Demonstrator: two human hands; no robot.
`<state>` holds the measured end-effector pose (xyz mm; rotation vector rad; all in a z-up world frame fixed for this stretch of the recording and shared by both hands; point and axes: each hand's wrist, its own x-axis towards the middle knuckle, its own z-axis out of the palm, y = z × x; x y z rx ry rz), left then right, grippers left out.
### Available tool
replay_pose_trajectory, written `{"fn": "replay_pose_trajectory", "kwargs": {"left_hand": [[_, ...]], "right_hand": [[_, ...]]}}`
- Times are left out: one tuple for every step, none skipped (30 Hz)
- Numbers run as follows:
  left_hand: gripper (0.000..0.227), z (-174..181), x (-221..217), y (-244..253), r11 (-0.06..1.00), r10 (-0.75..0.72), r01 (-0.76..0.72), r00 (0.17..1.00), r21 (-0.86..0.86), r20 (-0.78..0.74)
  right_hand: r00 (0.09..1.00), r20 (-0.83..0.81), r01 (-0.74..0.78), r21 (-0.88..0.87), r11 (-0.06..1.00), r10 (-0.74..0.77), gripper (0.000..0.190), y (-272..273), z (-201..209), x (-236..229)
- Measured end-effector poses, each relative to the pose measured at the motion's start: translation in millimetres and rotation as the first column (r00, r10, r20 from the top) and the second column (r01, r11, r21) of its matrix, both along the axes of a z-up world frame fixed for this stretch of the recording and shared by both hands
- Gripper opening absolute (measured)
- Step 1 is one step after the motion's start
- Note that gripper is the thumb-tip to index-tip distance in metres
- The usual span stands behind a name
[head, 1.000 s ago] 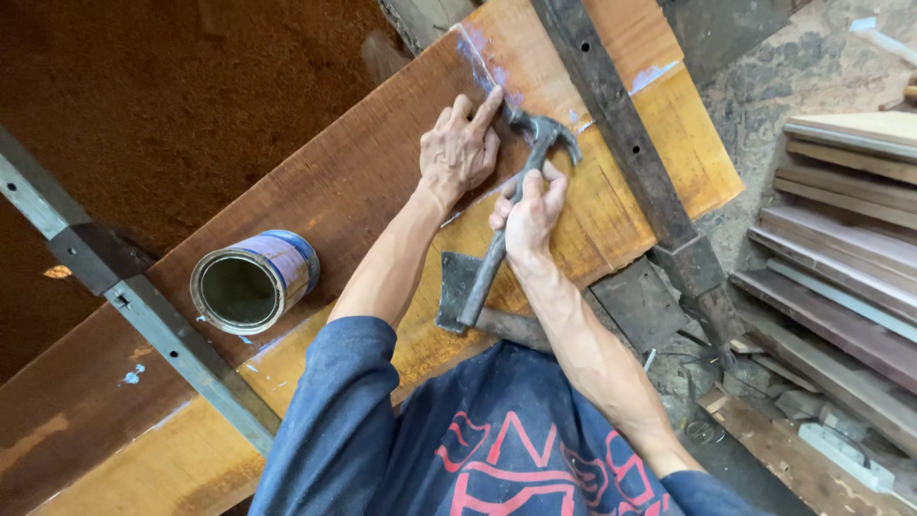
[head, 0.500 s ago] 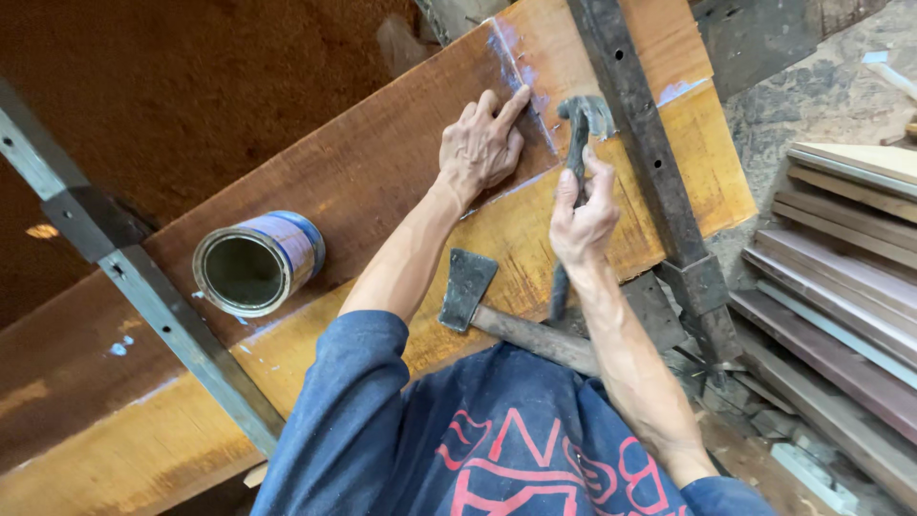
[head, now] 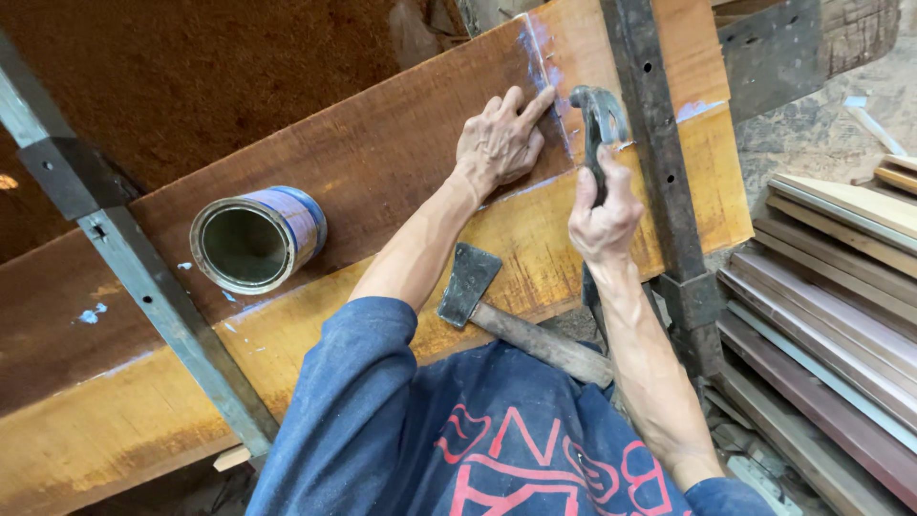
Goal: The person hammers nails into a wooden plank clamped to a workbench, then uses a metal bar to apply pressure and tighten the assembly. The person also retrieves a small wooden block and adjusts the clamp.
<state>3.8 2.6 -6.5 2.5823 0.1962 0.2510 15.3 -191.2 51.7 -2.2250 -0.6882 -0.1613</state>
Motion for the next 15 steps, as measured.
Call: {"fn": "replay_pose_trajectory", "kwargs": {"left_hand": [[0.060, -1, -2, -1, 1.000, -0.004, 0.004, 1.000, -0.004, 0.009], [0.060, -1, -2, -1, 1.000, -0.005, 0.005, 1.000, -0.009, 0.009], [0.060, 0, -2, -2, 1.000, -0.005, 0.005, 1.000, -0.014, 0.009], [0.060, 2, 0, 1, 1.000, -0.002, 0.002, 1.000, -0.012, 0.016], [0.060, 4, 3, 4, 1.000, 0.002, -0.002, 1.000, -0.006, 0.016], [0.061, 4, 1, 2, 1.000, 0.001, -0.001, 1.000, -0.009, 0.002], [0.061, 4, -1, 0, 1.000, -0.001, 0.000, 1.000, -0.012, -0.012], [0.060, 4, 1, 2, 1.000, 0.005, -0.005, 1.000, -0.010, 0.011], [0.059, 4, 4, 3, 1.000, 0.011, -0.011, 0.999, -0.009, 0.033], [0.059, 2, -1, 0, 1.000, 0.007, -0.006, 0.999, -0.015, 0.042], [0.059, 1, -6, -3, 1.000, 0.006, -0.006, 1.000, -0.013, 0.022], [0.060, 1, -4, -3, 1.000, 0.004, -0.004, 1.000, -0.002, 0.021], [0.060, 2, -3, -3, 1.000, 0.002, -0.002, 1.000, 0.010, 0.021], [0.060, 3, 1, -2, 1.000, 0.003, -0.003, 1.000, 0.015, 0.021], [0.059, 3, 5, -1, 1.000, 0.004, -0.004, 1.000, 0.020, 0.021]], "right_hand": [[1.000, 0.014, -0.014, 0.008, 1.000, 0.014, 0.028, -2, -1, -1], [1.000, -0.013, -0.014, -0.018, 1.000, 0.014, 0.029, -2, -1, -1], [0.999, -0.040, -0.014, -0.043, 0.999, 0.012, 0.029, -3, 0, 0], [0.998, -0.061, -0.019, -0.062, 0.998, 0.015, 0.029, 0, 0, 2], [0.995, -0.096, 0.007, -0.037, 0.999, -0.010, 0.029, 3, 0, 5], [0.988, -0.147, 0.038, -0.022, 0.999, -0.041, 0.029, 2, 0, 2], [0.978, -0.197, 0.070, -0.009, 0.997, -0.071, 0.029, 1, 0, -1], [0.993, -0.109, 0.048, 0.024, 0.999, -0.045, 0.029, 3, -1, 1], [1.000, -0.019, 0.022, 0.056, 0.998, -0.021, 0.028, 4, -2, 4], [0.998, 0.058, 0.003, 0.077, 0.997, -0.007, 0.028, 2, -3, 0], [0.999, -0.032, 0.020, 0.005, 1.000, -0.020, 0.028, -1, -4, -4], [0.994, -0.104, 0.031, -0.057, 0.998, -0.037, 0.029, -1, -3, -3], [0.983, -0.174, 0.036, -0.120, 0.992, -0.057, 0.030, -2, -3, -2], [0.984, -0.167, 0.039, -0.114, 0.993, -0.058, 0.031, -1, -3, 3], [0.985, -0.161, 0.043, -0.108, 0.993, -0.060, 0.031, 0, -2, 9]]}}
